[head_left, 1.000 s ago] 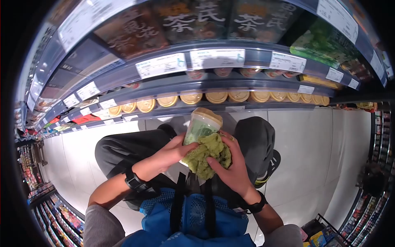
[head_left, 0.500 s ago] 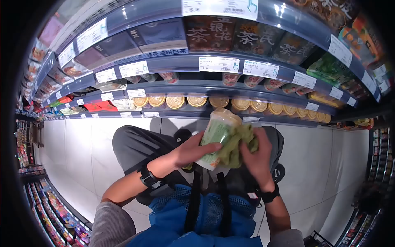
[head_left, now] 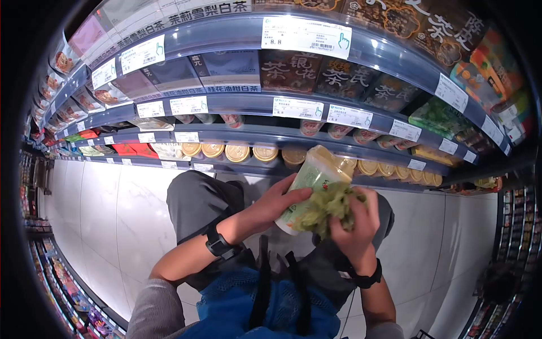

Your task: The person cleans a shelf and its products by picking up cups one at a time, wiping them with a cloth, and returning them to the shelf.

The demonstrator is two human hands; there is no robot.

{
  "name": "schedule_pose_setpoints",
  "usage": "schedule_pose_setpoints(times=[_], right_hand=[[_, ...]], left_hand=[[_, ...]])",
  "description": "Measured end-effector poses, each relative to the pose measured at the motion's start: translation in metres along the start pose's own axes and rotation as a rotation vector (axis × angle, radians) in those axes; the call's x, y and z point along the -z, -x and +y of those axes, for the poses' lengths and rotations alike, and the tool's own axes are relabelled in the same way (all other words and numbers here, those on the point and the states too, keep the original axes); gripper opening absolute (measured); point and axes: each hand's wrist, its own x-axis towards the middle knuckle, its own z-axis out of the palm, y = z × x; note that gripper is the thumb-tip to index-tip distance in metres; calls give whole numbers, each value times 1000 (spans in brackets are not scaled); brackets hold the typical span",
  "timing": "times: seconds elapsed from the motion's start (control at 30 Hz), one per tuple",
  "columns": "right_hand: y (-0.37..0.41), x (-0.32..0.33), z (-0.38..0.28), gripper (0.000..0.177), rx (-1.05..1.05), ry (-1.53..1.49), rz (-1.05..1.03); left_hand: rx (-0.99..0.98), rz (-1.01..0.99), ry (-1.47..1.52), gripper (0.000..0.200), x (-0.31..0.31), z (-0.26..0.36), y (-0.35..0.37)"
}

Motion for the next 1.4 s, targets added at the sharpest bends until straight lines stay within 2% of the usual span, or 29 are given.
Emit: schedule_pose_setpoints(times=[0.07, 0.13, 0.27, 0.37, 0.43, 0.47, 0.53, 0.57, 0.6, 0.67, 0.7, 0.73, 0.8, 0.87, 0.93, 1.0, 1.07, 1.13, 1.23, 1.27, 1.33, 1.37, 1.4], right_hand=[[-11, 1, 12, 34, 21, -2, 69], [-15, -4, 17, 36, 17, -9, 37], [-12, -23, 32, 37, -40, -86, -15], [-11, -35, 41, 45, -14, -170, -98], [-18, -44, 43, 68, -154, -407, -109], [-19, -45, 40, 68, -153, -417, -108], [-21, -43, 32, 89, -791, -1101, -141], [-15, -41, 37, 96, -844, -1204, -205], [-12, -37, 40, 96, -865, -1202, -204], [-6, -26, 48, 96, -897, -1229, -120], [1, -21, 55, 73, -746, -1184, -138], [9, -13, 64, 73, -766, -1183, -132], [27, 8, 83, 65, -923, -1215, 14], [55, 29, 107, 61, -942, -1257, 39], [72, 40, 120, 58, -942, -1315, 72], [81, 49, 125, 58, -936, -1288, 53], [91, 56, 126, 57, -1009, -1279, 88], [93, 57, 124, 56, -995, -1421, 158], [75, 48, 118, 55, -928, -1493, 193], [72, 46, 116, 55, -917, -1491, 193], [68, 42, 117, 57, -1003, -1272, 217], [63, 45, 119, 88, -1012, -1246, 66], [58, 45, 118, 88, -1002, -1246, 74]], left_hand=[[7, 0, 26, 56, 1, 1, -3], [21, -11, 65, 53, 3, 3, -4], [42, 94, 25, 53, 14, 1, -2], [51, 197, -7, 52, 21, -2, 5], [31, 205, -17, 51, 18, 9, 9], [30, 214, -23, 51, 17, 10, 8], [-108, 191, -423, 50, 12, 12, 1], [-283, 149, -763, 46, 8, 14, -6], [-267, 147, -754, 46, 5, 17, -9], [-321, 98, -1106, 29, -1, 22, -14], [-60, 13, -987, 20, -4, 35, -17], [-6, -26, -791, 22, 11, 21, -22], [-353, -341, -1156, 29, 61, -30, -29], [229, -533, -1434, 30, 92, -97, -30], [470, -738, -1503, 31, 118, -147, -25], [756, -943, -1436, 29, 129, -213, 21], [700, -1000, -1335, 29, 143, -241, 35], [632, -1052, -1252, 29, 150, -248, 37], [591, -982, -1251, 25, 159, -258, 40], [584, -982, -1259, 25, 163, -266, 45], [606, -994, -1118, 23, 157, -258, 49], [589, -972, -1133, 22, 153, -250, 55], [571, -952, -1149, 22, 149, -242, 60]])
